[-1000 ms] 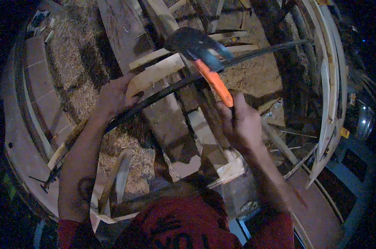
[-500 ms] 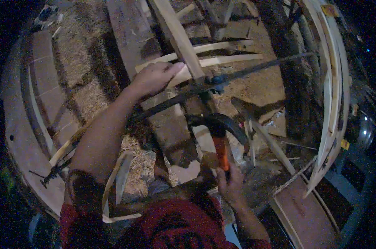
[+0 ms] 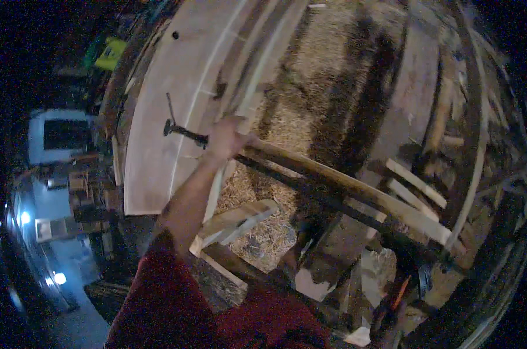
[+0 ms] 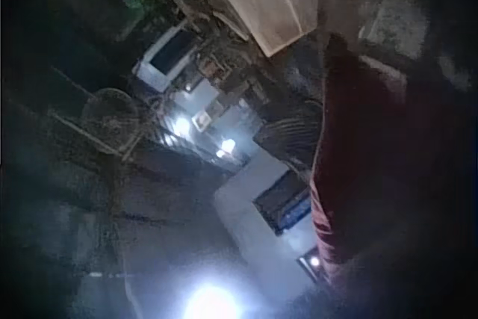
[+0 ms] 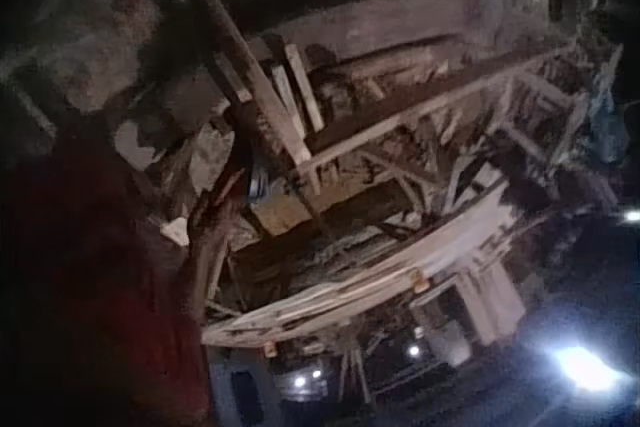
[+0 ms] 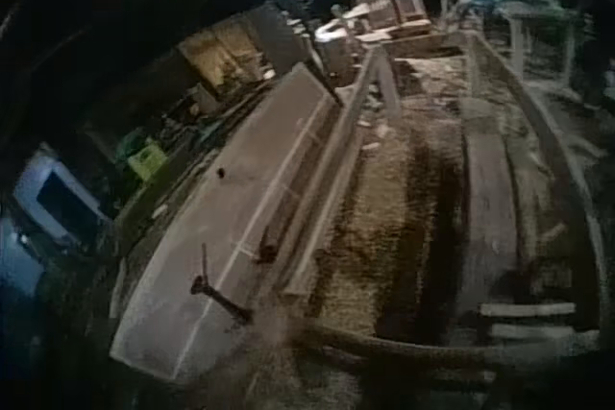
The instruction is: The person places a wooden strip under a bar clamp on a wooden frame, taps the clamp and wood with a hammer, and fastens the clamp with a metal pin. The person then walks over to a table and picks up a bottle.
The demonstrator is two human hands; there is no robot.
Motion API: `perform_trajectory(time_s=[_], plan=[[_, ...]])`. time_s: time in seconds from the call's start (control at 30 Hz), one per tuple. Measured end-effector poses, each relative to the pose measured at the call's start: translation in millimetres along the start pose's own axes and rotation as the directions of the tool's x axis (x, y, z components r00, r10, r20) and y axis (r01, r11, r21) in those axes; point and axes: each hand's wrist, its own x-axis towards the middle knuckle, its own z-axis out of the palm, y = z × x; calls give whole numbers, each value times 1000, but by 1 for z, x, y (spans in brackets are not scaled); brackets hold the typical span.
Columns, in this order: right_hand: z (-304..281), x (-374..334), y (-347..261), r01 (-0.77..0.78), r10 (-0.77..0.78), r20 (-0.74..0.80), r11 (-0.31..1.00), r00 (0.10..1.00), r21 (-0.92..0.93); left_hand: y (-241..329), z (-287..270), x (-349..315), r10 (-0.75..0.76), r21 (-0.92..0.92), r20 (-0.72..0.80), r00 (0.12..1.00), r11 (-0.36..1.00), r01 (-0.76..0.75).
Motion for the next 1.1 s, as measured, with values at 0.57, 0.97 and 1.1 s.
perform_trajectory(time_s=[0.57, 0.97, 1.1], plan=[[438, 118, -179, 877, -230, 860, -47, 456, -478, -158, -11, -13, -336, -87, 305, 891, 922, 378], [459, 99, -164, 832, -290, 787, 64, 544, -551, -175, -11, -24, -182, -177, 104, 978, 964, 198], [434, 95, -185, 772, -296, 734, 21, 611, -635, -158, -17, -5, -195, -145, 254, 947, 961, 237]])
